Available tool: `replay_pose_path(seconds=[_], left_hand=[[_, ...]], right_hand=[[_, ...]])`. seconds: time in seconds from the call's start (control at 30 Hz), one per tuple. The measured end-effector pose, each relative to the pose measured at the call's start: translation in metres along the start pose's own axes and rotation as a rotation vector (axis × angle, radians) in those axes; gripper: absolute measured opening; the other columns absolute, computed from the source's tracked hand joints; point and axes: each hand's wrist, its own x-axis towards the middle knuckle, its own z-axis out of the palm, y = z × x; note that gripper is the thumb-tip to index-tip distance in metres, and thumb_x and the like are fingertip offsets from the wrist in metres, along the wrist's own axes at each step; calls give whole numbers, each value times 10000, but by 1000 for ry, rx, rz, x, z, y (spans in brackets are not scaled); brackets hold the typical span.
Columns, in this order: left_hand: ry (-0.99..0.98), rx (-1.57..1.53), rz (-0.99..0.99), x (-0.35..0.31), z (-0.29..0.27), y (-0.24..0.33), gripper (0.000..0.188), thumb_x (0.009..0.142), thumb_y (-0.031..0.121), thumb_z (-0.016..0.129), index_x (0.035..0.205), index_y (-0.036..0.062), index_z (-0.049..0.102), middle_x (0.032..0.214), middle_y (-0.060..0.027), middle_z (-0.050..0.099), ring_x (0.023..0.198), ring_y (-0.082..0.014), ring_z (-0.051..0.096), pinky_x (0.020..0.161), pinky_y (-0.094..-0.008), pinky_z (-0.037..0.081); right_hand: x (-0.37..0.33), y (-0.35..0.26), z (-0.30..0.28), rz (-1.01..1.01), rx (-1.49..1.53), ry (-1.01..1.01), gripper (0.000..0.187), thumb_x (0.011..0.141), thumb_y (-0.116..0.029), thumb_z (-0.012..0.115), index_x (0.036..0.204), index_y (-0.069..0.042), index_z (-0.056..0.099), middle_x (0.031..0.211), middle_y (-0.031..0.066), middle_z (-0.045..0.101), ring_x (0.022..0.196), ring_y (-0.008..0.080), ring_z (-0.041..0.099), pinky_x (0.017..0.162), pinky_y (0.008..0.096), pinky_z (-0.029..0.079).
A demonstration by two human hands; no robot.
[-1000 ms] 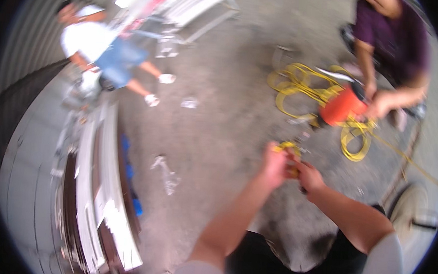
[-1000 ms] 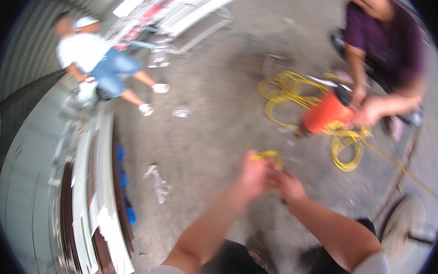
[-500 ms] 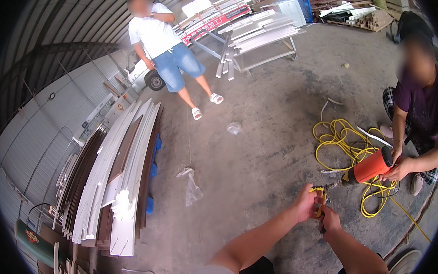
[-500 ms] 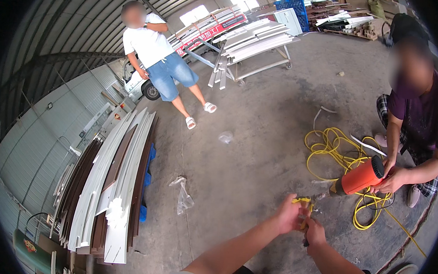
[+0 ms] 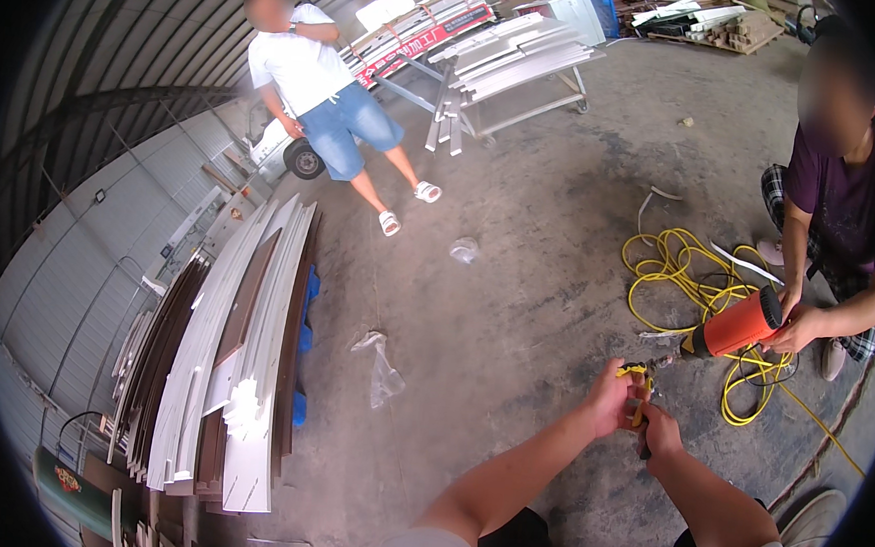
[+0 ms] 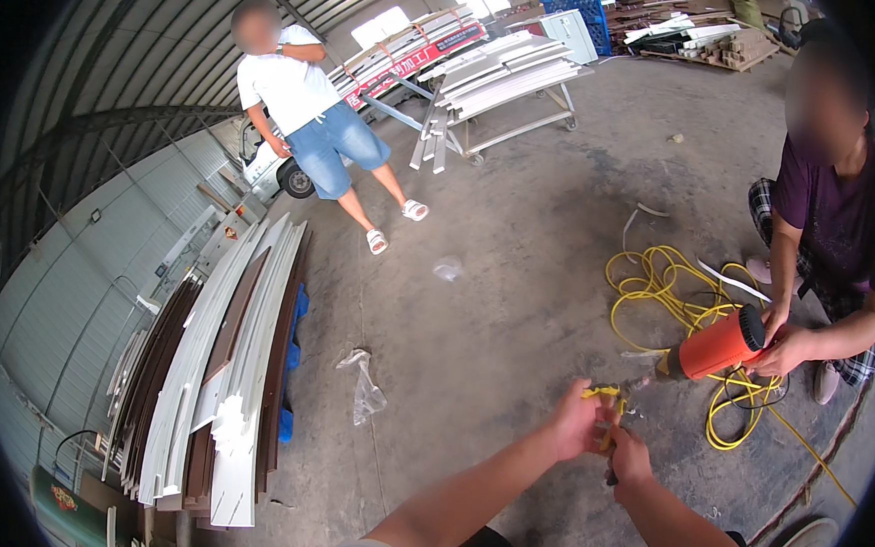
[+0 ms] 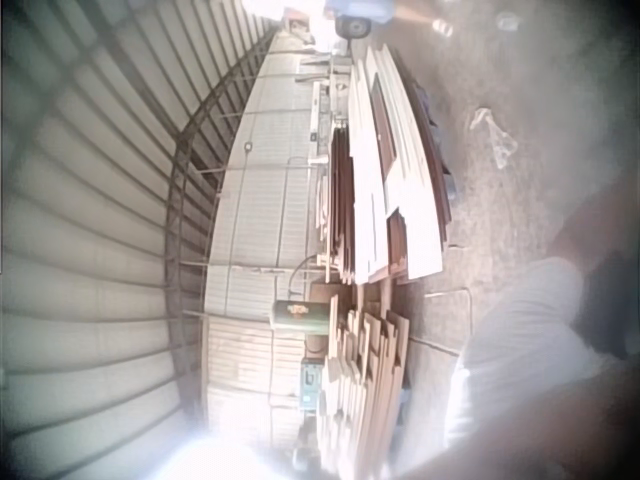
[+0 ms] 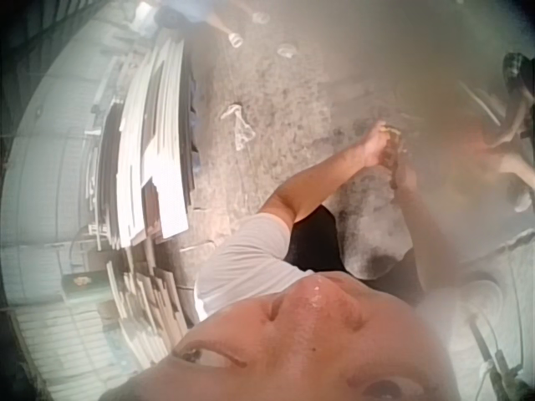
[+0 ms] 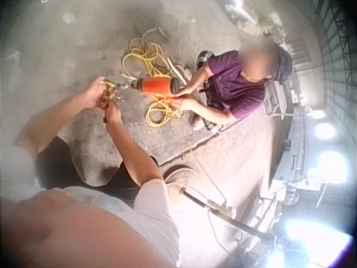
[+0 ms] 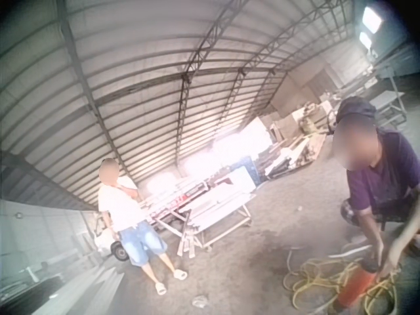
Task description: The person holds a wire with pliers while another person applies heat from a heat gun to shrink a small yellow tube onto the wire connector.
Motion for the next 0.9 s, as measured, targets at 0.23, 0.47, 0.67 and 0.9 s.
replay_pose_path(seconds=[0.23,0.47,0.67,0.9], left_hand=[[-25,2,-4,2,-3,-1,626,987,706,238,967,169,559,994,-62,626,943,-299,582,809,-529,510],[-22,36,12,-1,1,1,631,986,705,208,944,168,537,988,-49,610,949,-292,546,826,-507,478],[-1,41,5,-3,6,2,616,995,693,217,945,174,544,984,-40,610,933,-273,556,794,-489,483],[0,43,6,-2,7,3,604,999,689,232,948,180,552,971,-38,609,914,-264,558,782,-483,487]], right_hand=[[4,3,-1,0,-8,3,222,998,-322,566,1079,-123,621,750,-14,496,537,101,410,465,313,340],[3,2,-1,-4,14,0,192,992,-299,563,1030,-127,640,679,-29,459,517,108,395,446,325,312],[3,1,-2,-3,11,11,188,978,-288,570,1017,-124,652,703,-6,505,507,111,394,432,326,315],[2,-2,0,18,23,31,200,974,-289,575,1038,-120,663,717,3,518,478,112,382,412,323,306]])
